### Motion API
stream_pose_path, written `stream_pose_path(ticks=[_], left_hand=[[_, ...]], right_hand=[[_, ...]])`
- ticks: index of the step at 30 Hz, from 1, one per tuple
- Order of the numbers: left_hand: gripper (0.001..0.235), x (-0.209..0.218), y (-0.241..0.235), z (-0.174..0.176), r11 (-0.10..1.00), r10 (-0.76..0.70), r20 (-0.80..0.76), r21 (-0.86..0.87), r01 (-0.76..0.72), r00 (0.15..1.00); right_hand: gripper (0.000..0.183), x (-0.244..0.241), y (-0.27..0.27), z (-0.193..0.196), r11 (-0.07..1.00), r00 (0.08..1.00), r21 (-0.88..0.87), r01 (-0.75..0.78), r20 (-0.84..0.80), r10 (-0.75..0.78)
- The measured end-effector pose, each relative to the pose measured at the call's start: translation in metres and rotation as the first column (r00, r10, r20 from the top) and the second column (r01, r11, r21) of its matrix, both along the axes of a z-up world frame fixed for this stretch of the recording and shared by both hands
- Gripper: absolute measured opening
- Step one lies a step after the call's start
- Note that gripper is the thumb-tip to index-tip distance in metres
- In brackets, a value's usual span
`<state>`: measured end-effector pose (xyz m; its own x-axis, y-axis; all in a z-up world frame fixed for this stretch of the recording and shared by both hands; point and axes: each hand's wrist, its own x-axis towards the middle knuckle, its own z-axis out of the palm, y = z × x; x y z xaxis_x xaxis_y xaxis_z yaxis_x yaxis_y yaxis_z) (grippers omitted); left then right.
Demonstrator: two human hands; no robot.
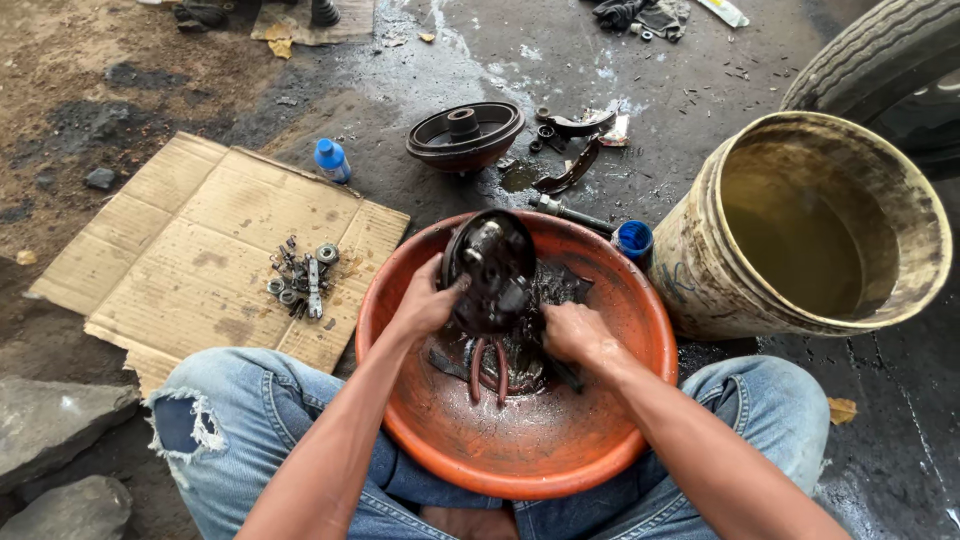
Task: The person sits on the ground and scrubs greasy mechanical parts in a red basin filled with dark liquid. They use a brush and their hands to clean the parts, occasionally dipping them into the liquid and rinsing them with water from a nearby bucket.
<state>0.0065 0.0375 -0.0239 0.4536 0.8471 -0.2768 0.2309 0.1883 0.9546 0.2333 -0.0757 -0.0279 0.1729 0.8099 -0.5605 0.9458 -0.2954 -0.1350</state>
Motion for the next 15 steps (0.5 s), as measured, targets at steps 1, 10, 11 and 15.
stream_pose_path(ticks=[1,10,11,15], left_hand=[[0.050,0.002,-0.002,0.005,0.998,-0.033,0.037,-0.045,0.035,0.999],[0.033,-0.020,-0.024,0.003,0.964,-0.255,-0.477,-0.190,0.184,0.841],[0.034,-0.020,-0.025,0.003,0.969,-0.238,-0.500,-0.181,0.168,0.833],[0.032,-0.017,-0.035,0.009,0.980,-0.177,-0.466,-0.164,0.111,0.867]], right_hand=[[0.036,0.004,-0.001,0.004,0.999,1.000,-0.034,-0.018,-0.010,0.017],[0.040,0.013,-0.002,0.067,0.960,0.934,0.050,0.275,-0.252,-0.254],[0.039,0.002,0.000,0.066,0.953,0.911,0.067,0.297,-0.318,-0.261],[0.036,-0.041,0.013,0.037,0.938,0.893,0.290,0.188,-0.448,-0.040]])
